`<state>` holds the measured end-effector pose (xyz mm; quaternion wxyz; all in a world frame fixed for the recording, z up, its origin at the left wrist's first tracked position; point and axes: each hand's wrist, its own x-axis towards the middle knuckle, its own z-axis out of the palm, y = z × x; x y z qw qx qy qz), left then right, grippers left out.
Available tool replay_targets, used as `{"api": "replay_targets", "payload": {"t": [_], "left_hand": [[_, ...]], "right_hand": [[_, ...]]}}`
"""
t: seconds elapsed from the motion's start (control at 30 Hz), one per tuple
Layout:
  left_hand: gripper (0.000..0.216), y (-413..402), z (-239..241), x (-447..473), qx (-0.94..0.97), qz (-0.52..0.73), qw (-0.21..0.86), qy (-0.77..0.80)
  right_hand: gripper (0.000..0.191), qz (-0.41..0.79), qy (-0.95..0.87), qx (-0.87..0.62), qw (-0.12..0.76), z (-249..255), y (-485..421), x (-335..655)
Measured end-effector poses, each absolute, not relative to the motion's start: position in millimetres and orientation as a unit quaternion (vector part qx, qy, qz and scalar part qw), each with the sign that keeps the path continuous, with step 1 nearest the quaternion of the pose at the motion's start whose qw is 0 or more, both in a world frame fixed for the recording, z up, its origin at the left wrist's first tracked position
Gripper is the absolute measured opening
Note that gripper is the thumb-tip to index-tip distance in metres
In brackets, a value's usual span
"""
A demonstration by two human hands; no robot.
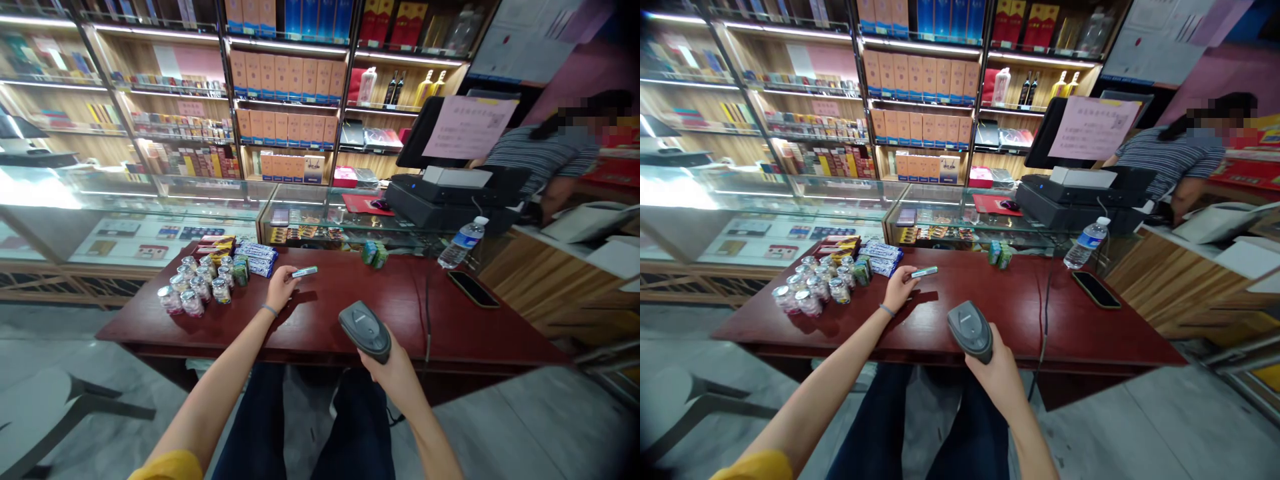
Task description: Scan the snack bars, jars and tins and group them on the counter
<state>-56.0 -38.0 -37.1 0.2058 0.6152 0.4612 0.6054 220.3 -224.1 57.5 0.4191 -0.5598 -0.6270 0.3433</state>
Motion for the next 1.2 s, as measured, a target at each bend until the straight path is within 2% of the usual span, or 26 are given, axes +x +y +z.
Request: {"api": "replay_targets", "payload": {"t": [0.13, 0.3, 0.6, 0.8, 1.2], "left_hand": [[0.02, -45, -27, -58, 0.642, 0.579, 0.152, 0.479], [0.024, -67, 10, -80, 0.718, 0.511, 0.064, 0.468], [0.03, -107, 73, -173, 0.775, 0.286, -0.084, 0.557], [0.02, -118, 75, -208, 0.756, 0.216, -0.116, 0.608], [0.02, -111, 63, -199, 0.766, 0.171, -0.114, 0.609]], "right_hand": [[0.032, 0.347, -0.622, -0.559, 0.425, 57, -224, 223], [0.039, 0.34, -0.62, -0.57, 0.419, 52, -221, 229], [0.03, 0.327, -0.613, -0.568, 0.44, 47, -214, 218], [0.031, 0.342, -0.611, -0.562, 0.441, 47, -213, 208], [0.03, 0.363, -0.607, -0.56, 0.431, 42, -215, 214]]}}
